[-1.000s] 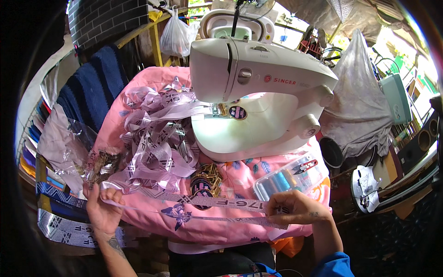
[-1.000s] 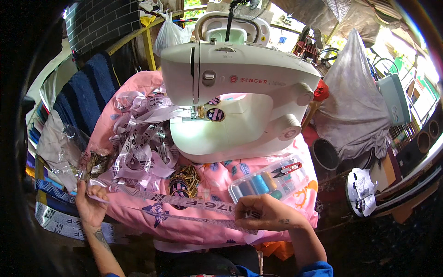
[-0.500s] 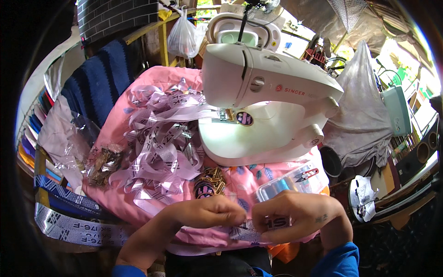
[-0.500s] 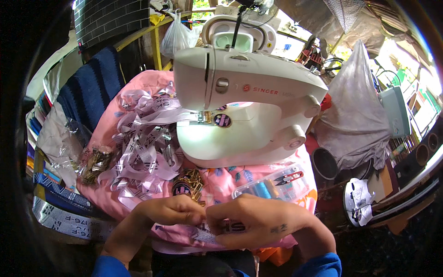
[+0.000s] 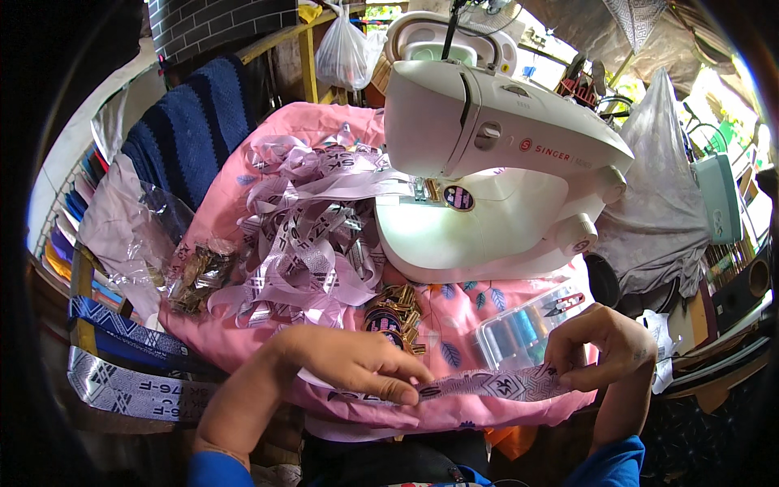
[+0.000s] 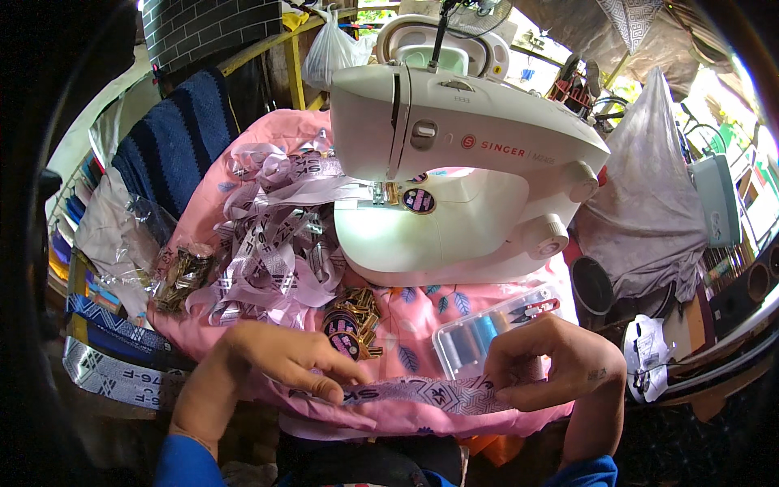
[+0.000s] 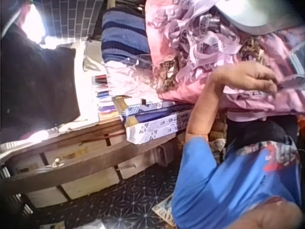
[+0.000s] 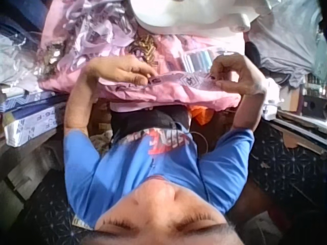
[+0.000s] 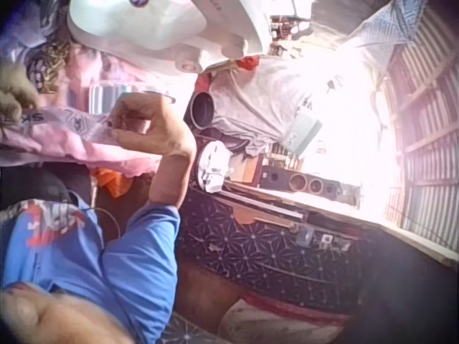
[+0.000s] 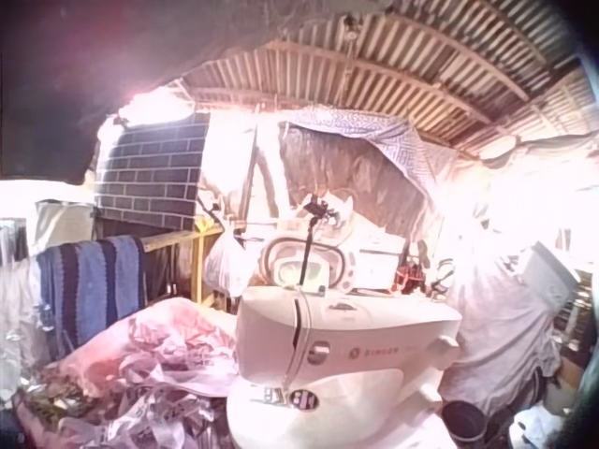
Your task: The person folds and aligns a pink ribbon, then sews it on a Singer sewing machine. They repeat this process multiple times, handling the ribbon and operating the machine throughout the clip.
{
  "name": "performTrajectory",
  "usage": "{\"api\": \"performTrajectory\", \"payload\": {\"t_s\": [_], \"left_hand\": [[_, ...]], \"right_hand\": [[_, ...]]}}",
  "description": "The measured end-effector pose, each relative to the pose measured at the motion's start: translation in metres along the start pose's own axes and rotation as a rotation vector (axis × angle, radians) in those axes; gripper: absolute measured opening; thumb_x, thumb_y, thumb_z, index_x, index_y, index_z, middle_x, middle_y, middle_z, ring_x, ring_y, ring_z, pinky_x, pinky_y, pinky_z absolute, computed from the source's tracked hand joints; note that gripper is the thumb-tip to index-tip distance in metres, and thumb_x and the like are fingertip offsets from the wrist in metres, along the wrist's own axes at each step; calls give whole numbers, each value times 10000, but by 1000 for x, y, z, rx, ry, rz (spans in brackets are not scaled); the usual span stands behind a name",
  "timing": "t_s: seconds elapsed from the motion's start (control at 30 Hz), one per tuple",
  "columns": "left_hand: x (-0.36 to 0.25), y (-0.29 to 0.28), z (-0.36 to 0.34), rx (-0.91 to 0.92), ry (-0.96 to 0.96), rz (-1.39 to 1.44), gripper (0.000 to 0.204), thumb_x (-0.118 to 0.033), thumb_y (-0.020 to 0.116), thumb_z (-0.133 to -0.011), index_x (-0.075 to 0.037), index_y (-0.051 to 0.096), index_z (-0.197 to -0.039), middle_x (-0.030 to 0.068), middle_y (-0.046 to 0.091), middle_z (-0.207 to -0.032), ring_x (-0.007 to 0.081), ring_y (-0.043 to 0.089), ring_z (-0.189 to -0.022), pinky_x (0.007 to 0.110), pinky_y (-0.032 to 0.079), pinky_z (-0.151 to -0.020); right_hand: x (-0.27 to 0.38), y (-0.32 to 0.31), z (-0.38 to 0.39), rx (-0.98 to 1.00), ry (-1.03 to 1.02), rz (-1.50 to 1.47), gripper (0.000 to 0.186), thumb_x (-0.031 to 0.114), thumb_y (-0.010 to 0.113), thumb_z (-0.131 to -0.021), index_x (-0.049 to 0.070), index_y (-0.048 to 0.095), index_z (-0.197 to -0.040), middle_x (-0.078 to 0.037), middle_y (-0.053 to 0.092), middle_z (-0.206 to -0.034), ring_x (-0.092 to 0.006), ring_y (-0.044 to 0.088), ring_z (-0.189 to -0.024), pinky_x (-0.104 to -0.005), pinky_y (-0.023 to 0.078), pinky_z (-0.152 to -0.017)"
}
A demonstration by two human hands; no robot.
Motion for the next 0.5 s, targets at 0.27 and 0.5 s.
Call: {"api": "performTrajectory", "payload": {"t_s": [0.27,0.5], "left_hand": [[-66,-16,-49,-44,293,-58,657,-359,619,-906,41,364,-1361,193,498,-1287,236,468,-1222,329,350,-1020],[-86,-26,-35,-176,255,143,248,-214,614,-930,11,600,-1032,5,606,-833,65,524,-767,250,440,-703]], "right_hand": [[48,16,-24,-13,-162,184,104,95,675,-759,24,622,-813,-62,612,-677,-169,613,-617,-284,476,-579],[59,1,-10,-257,-163,101,134,68,694,-609,-6,624,-696,-93,629,-657,-154,608,-566,-252,450,-531]]}}
Point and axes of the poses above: each hand's wrist, its own z-axis away from the middle knuckle, its own y-axis out of the palm, x = y × z, the point moved 6 cm from there along -z, towards the middle knuckle
